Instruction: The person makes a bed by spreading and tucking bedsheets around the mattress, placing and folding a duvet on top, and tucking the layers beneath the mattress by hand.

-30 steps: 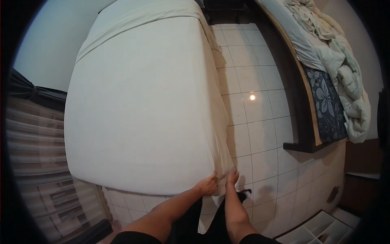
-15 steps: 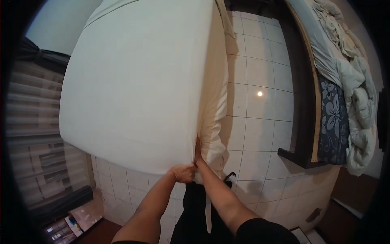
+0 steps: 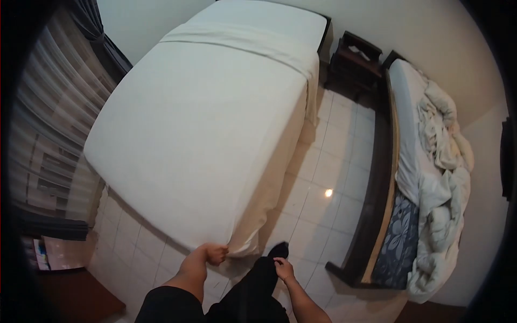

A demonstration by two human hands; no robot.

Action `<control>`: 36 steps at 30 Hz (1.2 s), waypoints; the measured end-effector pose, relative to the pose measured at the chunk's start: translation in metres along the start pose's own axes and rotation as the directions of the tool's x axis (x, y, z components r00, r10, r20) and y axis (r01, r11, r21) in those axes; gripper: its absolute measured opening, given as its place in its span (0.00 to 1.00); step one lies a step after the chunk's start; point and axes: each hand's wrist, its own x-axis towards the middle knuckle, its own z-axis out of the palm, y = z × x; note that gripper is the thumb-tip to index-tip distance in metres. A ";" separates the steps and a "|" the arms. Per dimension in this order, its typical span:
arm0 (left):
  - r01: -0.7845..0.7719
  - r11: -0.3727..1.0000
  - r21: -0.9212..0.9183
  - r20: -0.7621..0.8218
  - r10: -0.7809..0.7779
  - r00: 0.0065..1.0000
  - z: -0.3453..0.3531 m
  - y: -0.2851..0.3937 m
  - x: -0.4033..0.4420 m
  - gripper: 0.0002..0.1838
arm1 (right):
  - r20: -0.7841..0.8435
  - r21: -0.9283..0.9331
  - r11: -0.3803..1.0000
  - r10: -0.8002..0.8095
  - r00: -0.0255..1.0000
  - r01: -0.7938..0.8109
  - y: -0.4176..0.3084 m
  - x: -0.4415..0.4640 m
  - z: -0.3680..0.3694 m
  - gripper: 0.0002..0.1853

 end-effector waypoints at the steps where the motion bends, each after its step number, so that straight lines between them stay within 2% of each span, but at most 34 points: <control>1: -0.006 1.000 -0.013 -0.042 0.005 0.999 0.002 0.002 -0.003 0.10 | -0.015 -0.007 1.000 -0.011 1.000 0.011 -0.007 0.012 -0.012 0.17; 2: 0.004 0.999 -0.044 -0.067 -0.006 0.998 0.013 0.005 -0.005 0.09 | -0.133 -0.053 0.988 -0.151 0.980 0.145 -0.014 0.026 -0.020 0.15; 4: 0.037 0.993 -0.116 -0.090 -0.047 0.995 0.025 0.013 -0.004 0.10 | -0.320 -0.195 0.903 -0.428 0.845 0.383 -0.033 0.064 -0.034 0.12; 6: 0.092 0.965 -0.246 -0.110 -0.122 0.986 0.004 0.015 -0.007 0.12 | -0.394 -0.255 0.780 -0.624 0.675 0.572 -0.121 0.093 -0.062 0.11; 7: 0.116 0.932 -0.343 -0.139 -0.173 0.975 -0.013 0.018 -0.002 0.12 | -0.383 -0.298 0.714 -0.697 0.606 0.633 -0.164 0.105 -0.075 0.11; 9: 0.068 0.898 -0.435 -0.290 -0.211 0.933 -0.036 0.015 0.002 0.12 | -0.315 -0.366 0.559 -0.827 0.466 0.744 -0.258 0.141 -0.097 0.12; 10: 0.062 0.888 -0.455 -0.292 -0.214 0.932 -0.054 0.006 0.005 0.12 | -0.256 -0.387 0.477 -0.878 0.405 0.789 -0.303 0.158 -0.106 0.13; 11: 0.212 0.793 -0.572 -0.290 -0.437 0.851 -0.086 -0.005 0.017 0.10 | -0.198 -0.368 0.412 -0.911 0.362 0.834 -0.348 0.172 -0.114 0.12; 13: 0.439 0.480 -0.759 -0.181 -0.804 0.566 -0.149 -0.048 0.042 0.09 | -0.043 -0.347 0.281 -0.958 0.284 0.895 -0.433 0.208 -0.123 0.14; 14: 0.466 0.446 -0.764 -0.251 -0.871 0.423 -0.180 -0.091 0.052 0.09 | 0.054 -0.347 0.216 -0.967 0.249 0.913 -0.468 0.230 -0.126 0.15; 15: 0.488 0.411 -0.770 -0.312 -0.910 0.273 -0.206 -0.139 0.056 0.09 | 0.160 -0.447 0.144 -0.958 0.237 0.883 -0.495 0.257 -0.123 0.18; 16: 0.624 0.372 -0.687 -0.386 -0.915 0.121 -0.215 -0.185 0.058 0.07 | 0.263 -0.534 0.061 -0.936 0.234 0.843 -0.512 0.289 -0.120 0.20; 17: 0.692 0.316 -0.649 -0.451 -0.892 -0.016 -0.227 -0.237 0.056 0.05 | 0.283 -0.541 0.060 -0.926 0.249 0.839 -0.522 0.324 -0.125 0.21; 18: 0.743 0.178 -0.645 -0.403 -0.906 -0.132 -0.239 -0.286 0.050 0.10 | 0.301 -0.546 0.055 -0.918 0.257 0.836 -0.532 0.354 -0.130 0.23; 20: 0.816 0.013 -0.578 -0.384 -0.887 -0.258 -0.259 -0.388 0.039 0.18 | 0.127 -0.577 0.164 -0.950 0.286 0.800 -0.541 0.409 -0.170 0.23; 21: 0.785 -0.068 -0.616 -0.322 -0.887 -0.330 -0.261 -0.434 0.034 0.22 | 0.020 -0.635 0.272 -0.930 0.367 0.723 -0.546 0.428 -0.200 0.24; 22: 0.795 -0.196 -0.574 -0.230 -0.893 -0.386 -0.265 -0.479 0.034 0.25 | -0.090 -0.724 0.298 -0.935 0.343 0.622 -0.548 0.457 -0.227 0.24; 23: 0.816 -0.262 -0.515 -0.240 -0.870 -0.430 -0.263 -0.520 0.038 0.26 | -0.178 -0.815 0.322 -0.930 0.321 0.481 -0.549 0.477 -0.254 0.24; 25: 0.815 -0.346 -0.465 -0.259 -0.827 -0.498 -0.273 -0.590 0.055 0.28 | -0.326 -0.645 0.680 -0.657 0.680 0.349 -0.562 0.471 -0.304 0.24; 26: 0.800 -0.363 -0.479 -0.268 -0.807 -0.527 -0.280 -0.616 0.069 0.29 | -0.319 -0.655 0.675 -0.654 0.685 0.339 -0.554 0.487 -0.310 0.24; 28: 0.811 -0.332 -0.481 -0.286 -0.815 -0.504 -0.292 -0.655 0.098 0.30 | -0.291 -0.488 0.795 -0.538 0.791 0.361 -0.531 0.523 -0.320 0.26; 30: 0.844 -0.282 -0.457 -0.353 -0.813 -0.463 -0.309 -0.697 0.129 0.31 | -0.170 -0.379 0.844 -0.466 0.868 0.379 -0.528 0.523 -0.329 0.27; 31: 0.834 -0.291 -0.469 -0.362 -0.798 -0.482 -0.317 -0.721 0.141 0.31 | -0.246 -0.314 0.767 -0.635 0.732 0.560 -0.525 0.527 -0.333 0.24; 32: 0.844 -0.280 -0.458 -0.303 -0.843 -0.445 -0.317 -0.733 0.158 0.30 | -0.323 -0.256 0.657 -0.749 0.578 0.709 -0.512 0.528 -0.342 0.21; 34: 0.870 -0.252 -0.424 -0.176 -0.919 -0.352 -0.319 -0.747 0.182 0.30 | -0.167 -0.085 0.783 -0.620 0.766 0.616 -0.538 0.493 -0.408 0.13; 35: 0.859 -0.277 -0.430 -0.163 -0.912 -0.375 -0.322 -0.754 0.192 0.30 | -0.048 0.139 0.875 -0.462 0.886 0.464 -0.533 0.504 -0.440 0.12; 36: 0.869 -0.243 -0.431 -0.135 -0.935 -0.328 -0.327 -0.761 0.202 0.29 | 0.115 0.319 0.914 -0.300 0.947 0.251 -0.532 0.517 -0.474 0.12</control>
